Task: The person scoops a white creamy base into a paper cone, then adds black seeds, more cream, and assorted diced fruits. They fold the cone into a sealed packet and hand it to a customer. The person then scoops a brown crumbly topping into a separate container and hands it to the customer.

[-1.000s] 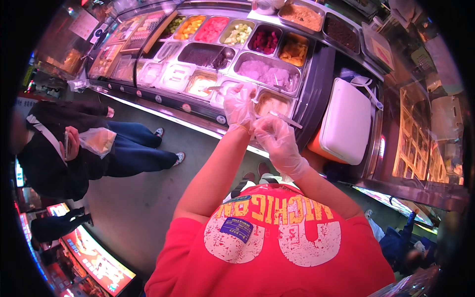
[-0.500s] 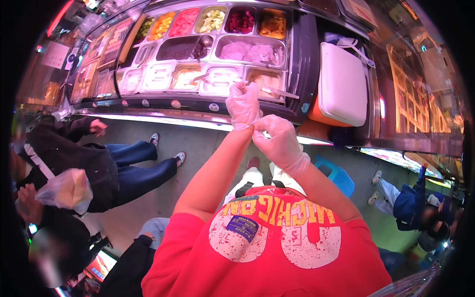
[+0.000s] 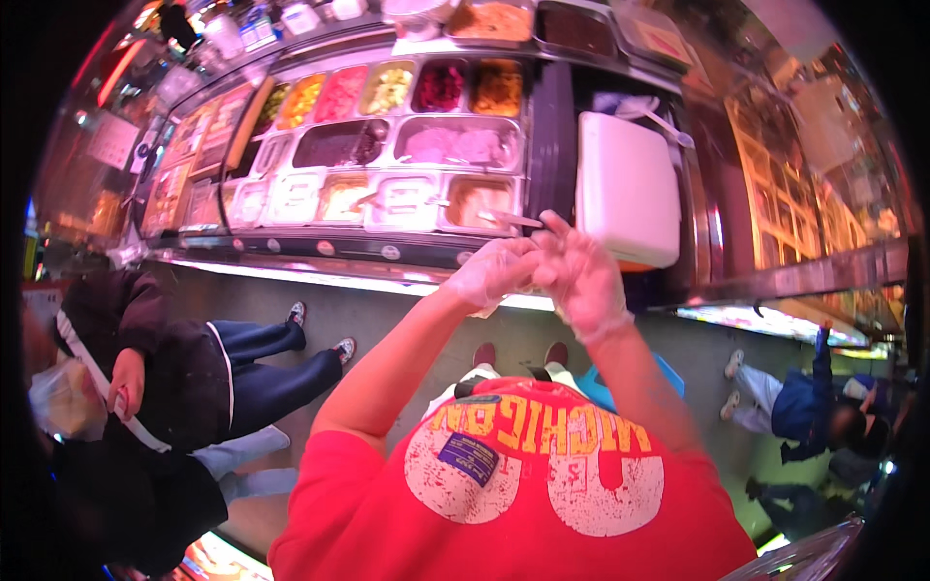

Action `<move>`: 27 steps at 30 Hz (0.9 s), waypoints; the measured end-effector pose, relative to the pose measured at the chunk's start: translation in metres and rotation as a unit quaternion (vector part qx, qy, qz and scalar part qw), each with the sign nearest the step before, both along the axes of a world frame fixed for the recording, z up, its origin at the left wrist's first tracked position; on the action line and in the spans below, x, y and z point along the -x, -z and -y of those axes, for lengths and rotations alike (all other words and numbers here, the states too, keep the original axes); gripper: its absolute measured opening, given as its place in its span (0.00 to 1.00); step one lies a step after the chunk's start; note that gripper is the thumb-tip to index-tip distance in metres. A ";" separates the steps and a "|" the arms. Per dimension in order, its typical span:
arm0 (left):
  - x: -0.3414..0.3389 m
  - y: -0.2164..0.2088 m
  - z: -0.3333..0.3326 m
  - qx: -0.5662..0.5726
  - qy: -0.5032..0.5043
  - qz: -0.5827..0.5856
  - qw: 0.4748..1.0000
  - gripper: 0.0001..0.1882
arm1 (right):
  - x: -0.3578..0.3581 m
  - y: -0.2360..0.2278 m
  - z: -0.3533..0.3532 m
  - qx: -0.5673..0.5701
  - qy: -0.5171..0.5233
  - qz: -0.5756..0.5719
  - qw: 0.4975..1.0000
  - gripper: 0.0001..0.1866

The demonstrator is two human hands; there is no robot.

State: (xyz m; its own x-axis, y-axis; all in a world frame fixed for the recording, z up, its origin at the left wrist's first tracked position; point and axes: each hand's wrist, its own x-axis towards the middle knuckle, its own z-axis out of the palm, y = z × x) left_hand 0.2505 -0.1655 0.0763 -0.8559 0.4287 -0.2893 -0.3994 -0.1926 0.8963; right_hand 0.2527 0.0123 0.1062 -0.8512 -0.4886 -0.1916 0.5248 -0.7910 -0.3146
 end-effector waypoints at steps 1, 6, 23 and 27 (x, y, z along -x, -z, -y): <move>0.005 -0.040 -0.012 0.281 0.145 -0.160 0.935 0.13 | 0.011 0.016 -0.028 0.021 0.005 0.047 0.999 0.26; -0.032 -0.069 -0.052 0.188 -0.091 -0.637 0.742 0.11 | 0.011 0.006 -0.072 0.070 0.036 0.115 0.990 0.30; -0.046 -0.027 -0.184 0.104 -0.139 -0.380 0.909 0.14 | 0.038 -0.020 -0.115 -0.212 0.328 -0.043 0.920 0.31; -0.039 -0.023 -0.179 0.139 -0.097 -0.419 0.892 0.13 | 0.038 -0.016 -0.118 -0.223 0.332 -0.048 0.915 0.30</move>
State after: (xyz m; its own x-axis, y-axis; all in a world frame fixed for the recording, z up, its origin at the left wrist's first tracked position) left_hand 0.2893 0.0134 0.0996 -0.8716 0.2612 0.4148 0.4500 0.0908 0.8884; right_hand 0.2152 0.1301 0.1225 -0.9555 0.2508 -0.1556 -0.0712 -0.7074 -0.7032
